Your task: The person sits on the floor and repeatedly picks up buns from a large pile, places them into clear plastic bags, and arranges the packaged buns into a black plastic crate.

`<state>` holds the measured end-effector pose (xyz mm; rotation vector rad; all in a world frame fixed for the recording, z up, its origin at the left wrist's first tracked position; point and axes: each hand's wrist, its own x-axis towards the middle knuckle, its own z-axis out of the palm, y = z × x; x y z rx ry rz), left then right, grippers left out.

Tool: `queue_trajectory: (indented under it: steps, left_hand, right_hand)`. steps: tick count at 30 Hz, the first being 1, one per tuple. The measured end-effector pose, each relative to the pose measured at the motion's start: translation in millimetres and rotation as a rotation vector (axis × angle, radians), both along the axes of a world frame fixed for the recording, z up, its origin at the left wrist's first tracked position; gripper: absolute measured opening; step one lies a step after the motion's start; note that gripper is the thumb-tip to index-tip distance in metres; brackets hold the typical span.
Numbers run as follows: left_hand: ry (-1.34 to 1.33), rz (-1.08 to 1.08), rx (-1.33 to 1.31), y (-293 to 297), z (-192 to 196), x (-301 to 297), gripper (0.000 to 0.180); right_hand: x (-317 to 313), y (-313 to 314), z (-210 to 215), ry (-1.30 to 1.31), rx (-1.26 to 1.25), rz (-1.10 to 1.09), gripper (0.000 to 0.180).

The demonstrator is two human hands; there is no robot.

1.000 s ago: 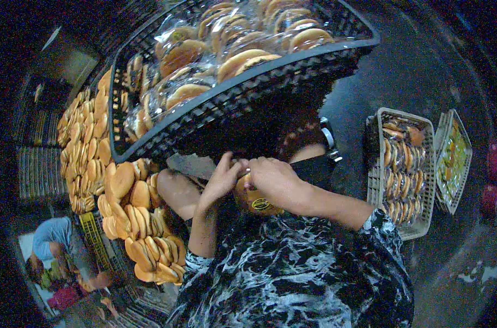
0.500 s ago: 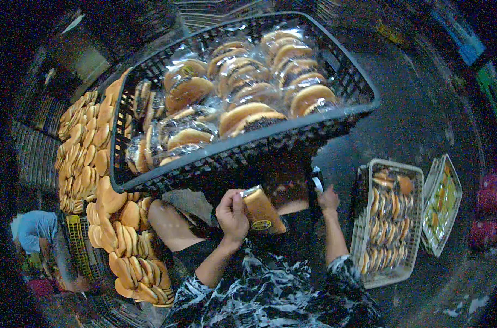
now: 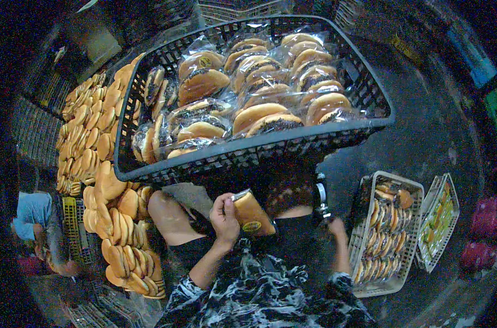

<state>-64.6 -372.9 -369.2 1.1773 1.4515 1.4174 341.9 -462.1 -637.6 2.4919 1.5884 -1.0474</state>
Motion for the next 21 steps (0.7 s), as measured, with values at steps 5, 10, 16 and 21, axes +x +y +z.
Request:
queue_trajectory:
  steps: [5,10,16,21]
  left_hand:
    - [0.327,-0.014,0.453,7,9,-8,0.035]
    - [0.351,-0.135,0.822,12,29,-16,0.029]
    - [0.261,-0.097,0.891,10,44,-22,0.027]
    - [0.256,0.048,0.538,14,47,-34,0.031]
  right_hand:
    - [-191,110,302,1.085,0.492,0.407,0.021]
    - [-265,138,392,1.039,0.370,0.655,0.028]
    - [-287,167,363,0.594,-0.062,0.686,0.043]
    - [-301,155,356,1.492,0.014,0.051,0.042]
